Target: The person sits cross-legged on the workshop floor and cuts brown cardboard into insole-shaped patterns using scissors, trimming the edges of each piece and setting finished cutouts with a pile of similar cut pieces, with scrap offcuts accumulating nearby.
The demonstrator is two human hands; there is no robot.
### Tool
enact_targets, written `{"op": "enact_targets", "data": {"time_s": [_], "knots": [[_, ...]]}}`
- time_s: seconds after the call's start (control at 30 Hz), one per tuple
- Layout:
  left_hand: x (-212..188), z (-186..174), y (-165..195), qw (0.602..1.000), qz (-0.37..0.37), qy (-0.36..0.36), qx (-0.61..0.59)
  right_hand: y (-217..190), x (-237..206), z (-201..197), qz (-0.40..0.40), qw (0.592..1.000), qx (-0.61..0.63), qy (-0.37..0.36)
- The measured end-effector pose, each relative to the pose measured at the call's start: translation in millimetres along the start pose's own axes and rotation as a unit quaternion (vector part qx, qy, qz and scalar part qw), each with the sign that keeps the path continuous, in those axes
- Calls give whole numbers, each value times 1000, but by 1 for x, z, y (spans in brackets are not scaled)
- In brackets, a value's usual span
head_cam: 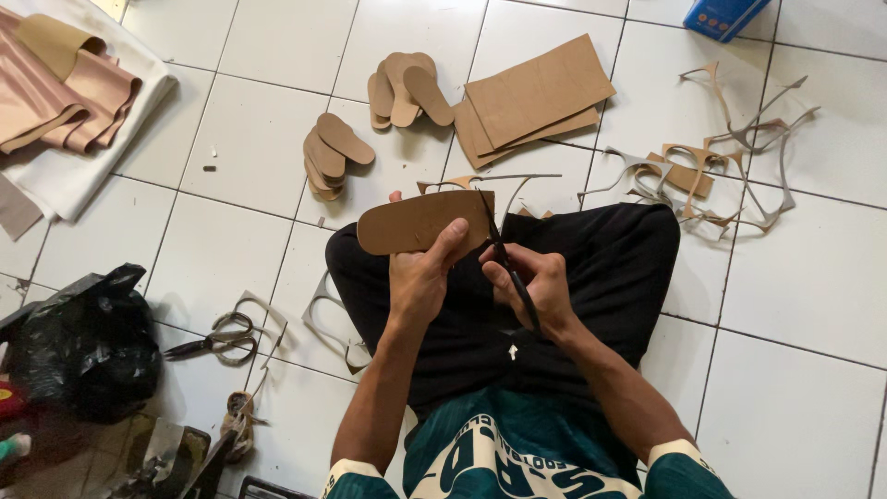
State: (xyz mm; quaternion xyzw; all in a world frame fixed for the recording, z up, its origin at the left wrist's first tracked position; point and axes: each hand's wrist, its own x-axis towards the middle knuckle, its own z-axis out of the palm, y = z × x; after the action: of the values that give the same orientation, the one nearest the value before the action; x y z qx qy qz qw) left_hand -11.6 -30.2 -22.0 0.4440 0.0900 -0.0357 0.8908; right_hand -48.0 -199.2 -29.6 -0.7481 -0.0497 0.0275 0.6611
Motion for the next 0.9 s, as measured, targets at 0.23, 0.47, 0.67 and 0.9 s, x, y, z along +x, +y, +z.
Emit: {"op": "enact_targets", "data": {"time_s": [0.23,0.47,0.67,0.9], "knots": [[8,-5,-14,987,98,32,126,-2,-2,0,64,996,1,-64],[0,8,4,995,55,15,79,9,2,17,-2,1000,4,12],[-4,19,-18,984,116,31,129,16,1,22,-67,993,-74,62],[9,18,-32,995,61,73,-23,16,-6,17,-25,996,-52,64]]}}
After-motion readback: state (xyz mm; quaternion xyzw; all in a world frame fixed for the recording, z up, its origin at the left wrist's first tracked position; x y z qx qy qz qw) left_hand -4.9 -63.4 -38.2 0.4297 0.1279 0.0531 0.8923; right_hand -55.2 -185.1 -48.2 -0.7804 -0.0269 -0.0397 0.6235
